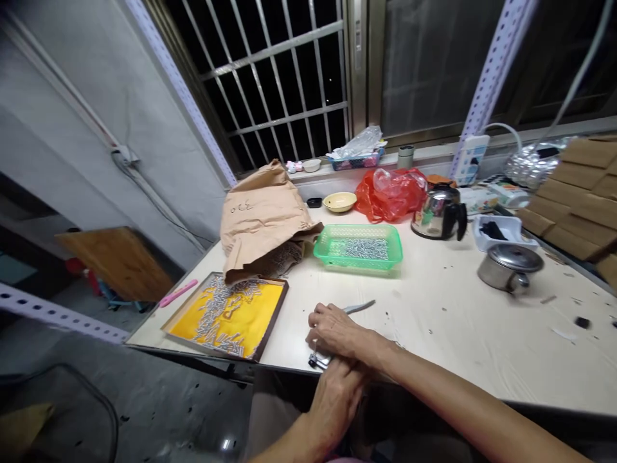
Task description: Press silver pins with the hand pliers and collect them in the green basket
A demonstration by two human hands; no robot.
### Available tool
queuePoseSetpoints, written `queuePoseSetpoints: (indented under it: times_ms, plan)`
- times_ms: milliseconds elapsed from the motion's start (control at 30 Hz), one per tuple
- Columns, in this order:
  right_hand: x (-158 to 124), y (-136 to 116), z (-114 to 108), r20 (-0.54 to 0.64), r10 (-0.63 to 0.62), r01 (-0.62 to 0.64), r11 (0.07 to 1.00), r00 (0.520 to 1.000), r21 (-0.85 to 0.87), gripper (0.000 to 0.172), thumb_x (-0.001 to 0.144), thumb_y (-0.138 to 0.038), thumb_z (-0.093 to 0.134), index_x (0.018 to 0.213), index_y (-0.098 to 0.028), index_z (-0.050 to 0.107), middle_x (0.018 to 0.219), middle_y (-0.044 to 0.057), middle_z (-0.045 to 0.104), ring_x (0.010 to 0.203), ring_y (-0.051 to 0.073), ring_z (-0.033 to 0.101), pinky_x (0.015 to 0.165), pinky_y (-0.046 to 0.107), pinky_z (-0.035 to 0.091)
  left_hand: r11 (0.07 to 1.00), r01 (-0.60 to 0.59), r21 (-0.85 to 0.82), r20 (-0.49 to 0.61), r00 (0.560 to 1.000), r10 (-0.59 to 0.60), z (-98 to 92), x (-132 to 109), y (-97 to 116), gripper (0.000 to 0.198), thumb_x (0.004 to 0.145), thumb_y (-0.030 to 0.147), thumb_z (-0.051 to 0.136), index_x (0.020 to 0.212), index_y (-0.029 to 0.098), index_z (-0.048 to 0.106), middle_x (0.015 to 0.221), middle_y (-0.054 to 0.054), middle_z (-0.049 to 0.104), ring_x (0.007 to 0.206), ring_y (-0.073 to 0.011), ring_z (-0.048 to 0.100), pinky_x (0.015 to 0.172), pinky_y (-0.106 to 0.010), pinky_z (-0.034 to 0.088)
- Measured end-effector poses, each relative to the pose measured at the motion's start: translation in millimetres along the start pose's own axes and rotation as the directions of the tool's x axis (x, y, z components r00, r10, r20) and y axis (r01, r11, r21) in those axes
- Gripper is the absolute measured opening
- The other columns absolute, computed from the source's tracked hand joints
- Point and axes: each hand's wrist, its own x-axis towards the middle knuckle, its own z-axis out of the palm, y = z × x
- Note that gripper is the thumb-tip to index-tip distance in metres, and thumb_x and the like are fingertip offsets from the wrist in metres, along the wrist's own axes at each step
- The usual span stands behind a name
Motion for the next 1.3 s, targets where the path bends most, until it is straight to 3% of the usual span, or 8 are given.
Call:
queuePoseSetpoints:
  times_ms: [200, 333, 500, 633, 733, 867, 1000, 1300]
  plan:
    - [14.1, -4.8, 23.1, 0.123, -0.167, 0.169, 0.986, 0.978, -0.005, 0.012, 0.079, -0.019, 0.057, 0.071, -0.022, 0.065, 0.075, 0.003, 0.06, 0.086, 0.019, 0.043, 0.071, 0.034, 0.026, 0.981, -0.195, 0.016, -0.195, 0.961, 0.194, -37.5, -31.9, -5.6, 0.027, 0.083, 0.012, 0.049, 0.109, 0.018, 0.057, 0.089, -0.006, 0.065, 0.083, -0.0167, 0.059, 0.073, -0.027, 0.049]
    - [6.8, -15.2, 23.9, 0.08, -0.158, 0.162, 0.986, 0.984, -0.04, 0.01, 0.079, -0.016, 0.052, 0.073, -0.019, 0.06, 0.075, 0.004, 0.059, 0.082, 0.019, 0.044, 0.074, 0.036, 0.025, 0.97, 0.212, 0.116, -0.321, 0.932, -0.165, -96.2, -47.2, -46.5, 0.026, 0.087, 0.013, 0.044, 0.106, 0.021, 0.061, 0.087, -0.005, 0.065, 0.082, -0.0162, 0.058, 0.073, -0.028, 0.048]
    - [5.3, -19.1, 30.0, -0.014, -0.161, 0.161, 0.986, 0.987, -0.041, 0.008, 0.076, -0.012, 0.052, 0.074, -0.017, 0.057, 0.074, 0.004, 0.059, 0.077, 0.018, 0.046, 0.075, 0.034, 0.029, 0.781, 0.603, 0.164, -0.468, 0.745, -0.476, -158.5, -68.5, -127.2, 0.023, 0.086, 0.022, 0.046, 0.092, 0.018, 0.068, 0.087, -0.007, 0.067, 0.085, -0.0206, 0.06, 0.078, -0.035, 0.047]
    - [10.6, -4.6, 14.9, -0.288, -0.082, 0.077, 0.997, 0.954, -0.031, 0.017, 0.083, -0.01, 0.044, 0.081, -0.018, 0.059, 0.075, 0.003, 0.06, 0.074, 0.016, 0.05, 0.073, 0.031, 0.034, 0.644, 0.746, 0.169, -0.461, 0.637, -0.618, -185.8, -80.4, -171.1, 0.025, 0.086, 0.022, 0.046, 0.095, 0.018, 0.069, 0.094, -0.008, 0.068, 0.092, -0.0196, 0.06, 0.084, -0.031, 0.044]
    - [8.2, 26.2, -25.0, -0.496, 0.03, -0.067, 0.996, 0.868, -0.057, 0.016, 0.087, -0.018, 0.043, 0.092, -0.018, 0.058, 0.084, 0.006, 0.062, 0.08, 0.018, 0.054, 0.073, 0.031, 0.038, 0.574, 0.8, 0.173, -0.444, 0.584, -0.68, -196.7, -79.9, -186.4, 0.023, 0.085, 0.021, 0.047, 0.092, 0.017, 0.069, 0.095, -0.007, 0.069, 0.089, -0.0176, 0.061, 0.08, -0.027, 0.042]
    - [-6.6, 89.4, -70.0, -0.622, 0.171, -0.362, 0.912, 0.764, -0.194, 0.023, 0.089, -0.03, 0.042, 0.094, -0.016, 0.059, 0.088, 0.011, 0.063, 0.083, 0.023, 0.056, 0.074, 0.036, 0.04, 0.544, 0.81, 0.217, -0.404, 0.582, -0.706, -196.0, -72.7, -195.4, 0.025, 0.085, 0.024, 0.047, 0.079, 0.017, 0.07, 0.084, -0.006, 0.068, 0.081, -0.0168, 0.059, 0.073, -0.025, 0.039]
    - [-28.2, 122.4, -65.0, -0.578, 0.246, -0.488, 0.816, 0.778, -0.309, 0.041, 0.092, -0.038, 0.031, 0.107, -0.013, 0.059, 0.086, 0.015, 0.061, 0.077, 0.027, 0.056, 0.064, 0.038, 0.041, 0.534, 0.802, 0.266, -0.374, 0.597, -0.71, -185.3, -63.6, -198.2, 0.02, 0.082, 0.025, 0.052, 0.078, 0.015, 0.069, 0.086, -0.009, 0.065, 0.088, -0.0205, 0.056, 0.075, -0.028, 0.037]
    - [-72.0, 11.0, 7.4, -0.308, 0.329, -0.326, 0.943, 0.893, 0.064, 0.027, 0.093, -0.035, 0.04, 0.107, -0.022, 0.059, 0.095, 0.008, 0.061, 0.086, 0.02, 0.057, 0.074, 0.033, 0.044, 0.551, 0.794, 0.256, -0.286, 0.607, -0.741, -192.9, -40.7, -182.2, 0.015, 0.076, 0.016, 0.052, 0.075, 0.014, 0.066, 0.08, -0.008, 0.066, 0.083, -0.0197, 0.06, 0.072, -0.027, 0.041]
